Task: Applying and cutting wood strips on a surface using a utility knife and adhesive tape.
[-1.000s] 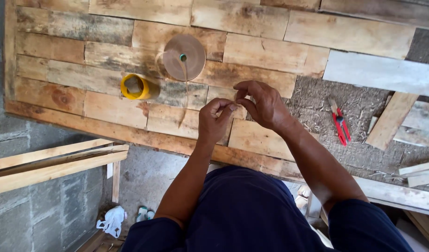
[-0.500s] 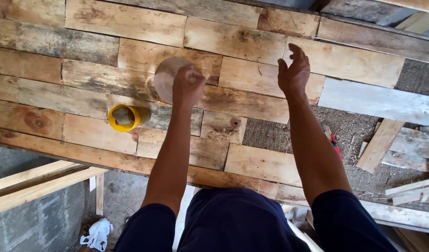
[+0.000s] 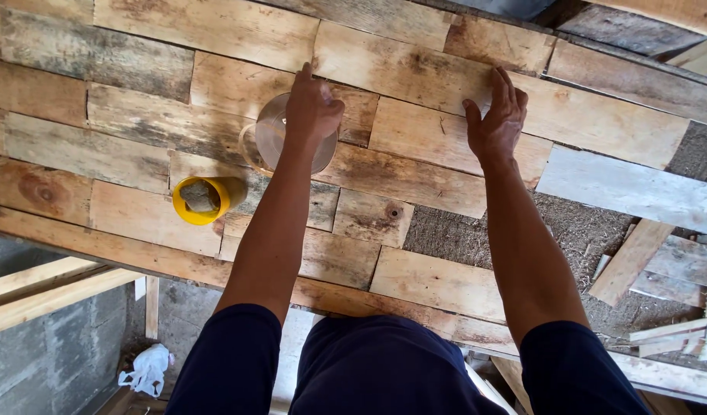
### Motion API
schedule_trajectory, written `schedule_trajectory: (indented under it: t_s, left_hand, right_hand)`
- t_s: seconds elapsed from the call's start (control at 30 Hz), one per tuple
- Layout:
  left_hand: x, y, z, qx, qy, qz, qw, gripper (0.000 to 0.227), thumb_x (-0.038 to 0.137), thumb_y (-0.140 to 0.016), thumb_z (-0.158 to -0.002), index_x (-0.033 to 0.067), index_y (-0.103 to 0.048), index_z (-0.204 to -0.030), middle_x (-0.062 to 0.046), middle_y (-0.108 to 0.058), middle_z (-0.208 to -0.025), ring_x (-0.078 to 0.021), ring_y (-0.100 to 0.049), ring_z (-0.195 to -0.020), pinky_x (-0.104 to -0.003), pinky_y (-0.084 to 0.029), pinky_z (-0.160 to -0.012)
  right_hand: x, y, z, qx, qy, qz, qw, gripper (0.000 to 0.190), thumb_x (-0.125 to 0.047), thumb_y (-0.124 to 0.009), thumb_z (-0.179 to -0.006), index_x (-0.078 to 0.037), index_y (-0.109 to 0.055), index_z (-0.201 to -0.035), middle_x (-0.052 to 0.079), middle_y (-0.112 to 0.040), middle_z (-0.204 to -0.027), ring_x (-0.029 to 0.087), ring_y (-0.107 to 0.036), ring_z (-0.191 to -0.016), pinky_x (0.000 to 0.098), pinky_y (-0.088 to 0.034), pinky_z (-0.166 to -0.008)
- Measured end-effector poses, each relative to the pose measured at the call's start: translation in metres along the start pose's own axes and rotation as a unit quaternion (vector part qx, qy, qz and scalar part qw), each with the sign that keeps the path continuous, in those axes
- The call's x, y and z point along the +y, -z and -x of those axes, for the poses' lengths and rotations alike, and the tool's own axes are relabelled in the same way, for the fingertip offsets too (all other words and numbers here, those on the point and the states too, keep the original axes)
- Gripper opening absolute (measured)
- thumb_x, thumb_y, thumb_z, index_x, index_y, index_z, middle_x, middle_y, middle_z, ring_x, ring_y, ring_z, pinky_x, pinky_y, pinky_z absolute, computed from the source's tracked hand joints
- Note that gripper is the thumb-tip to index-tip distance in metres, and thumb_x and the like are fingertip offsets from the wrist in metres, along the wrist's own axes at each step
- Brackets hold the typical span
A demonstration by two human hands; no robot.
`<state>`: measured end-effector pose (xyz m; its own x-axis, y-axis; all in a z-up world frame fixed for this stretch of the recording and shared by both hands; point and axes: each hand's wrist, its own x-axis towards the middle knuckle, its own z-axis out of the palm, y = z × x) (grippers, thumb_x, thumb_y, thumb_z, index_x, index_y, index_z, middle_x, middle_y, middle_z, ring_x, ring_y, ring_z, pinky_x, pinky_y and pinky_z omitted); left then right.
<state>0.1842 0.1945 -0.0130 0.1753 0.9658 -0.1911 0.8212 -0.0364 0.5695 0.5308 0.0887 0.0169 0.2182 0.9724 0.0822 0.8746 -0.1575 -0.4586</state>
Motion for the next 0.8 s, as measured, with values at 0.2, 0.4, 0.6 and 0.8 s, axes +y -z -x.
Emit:
schedule_trajectory:
  t_s: [0.2, 0.4, 0.6, 0.8]
  left_hand:
    - [-0.001, -0.003, -0.003, 0.0, -0.006, -0.052, 0.999, 0.019, 0.02, -0.072, -0.076, 0.0014, -0.073, -0.078, -0.028, -0.036, -0.159, -0.0472, -0.038, -0.144, -0.045, -0.034, -0.121]
    - [0.016, 0.006, 0.001, 0.011, -0.008, -0.094, 0.995, 0.02, 0.021, -0.073, -0.077, 0.0005, -0.074, -0.079, -0.026, -0.042, -0.153, -0.0455, -0.042, -0.137, -0.053, -0.037, -0.114]
    - [0.018, 0.006, 0.003, 0.014, -0.007, -0.095, 0.995, 0.018, 0.017, -0.076, -0.077, -0.001, -0.072, -0.077, -0.025, -0.045, -0.15, -0.0414, -0.044, -0.135, -0.056, -0.039, -0.113]
    - [0.017, 0.003, 0.007, 0.034, -0.026, -0.083, 0.996, 0.017, 0.014, -0.077, -0.076, -0.0015, -0.07, -0.076, -0.027, -0.046, -0.148, -0.0415, -0.046, -0.135, -0.057, -0.039, -0.113]
  right_hand:
    - [0.005, -0.006, -0.002, -0.003, -0.018, 0.019, 1.0, 0.075, -0.016, -0.087, -0.088, 0.0, -0.05, -0.151, 0.016, -0.056, -0.153, 0.037, -0.05, -0.136, 0.0479, -0.038, -0.115]
    - [0.008, -0.004, 0.0, 0.008, 0.004, 0.009, 1.0, 0.073, -0.012, -0.086, -0.09, 0.001, -0.051, -0.152, 0.018, -0.056, -0.153, 0.038, -0.05, -0.138, 0.0473, -0.037, -0.118]
    - [0.006, -0.004, -0.001, 0.013, -0.009, -0.008, 1.0, 0.072, -0.012, -0.086, -0.089, -0.002, -0.052, -0.151, 0.016, -0.059, -0.151, 0.038, -0.051, -0.136, 0.0472, -0.038, -0.116]
    - [0.009, -0.006, 0.0, 0.021, 0.001, -0.009, 1.0, 0.07, -0.012, -0.085, -0.091, -0.002, -0.051, -0.152, 0.017, -0.059, -0.15, 0.038, -0.051, -0.135, 0.0479, -0.038, -0.116]
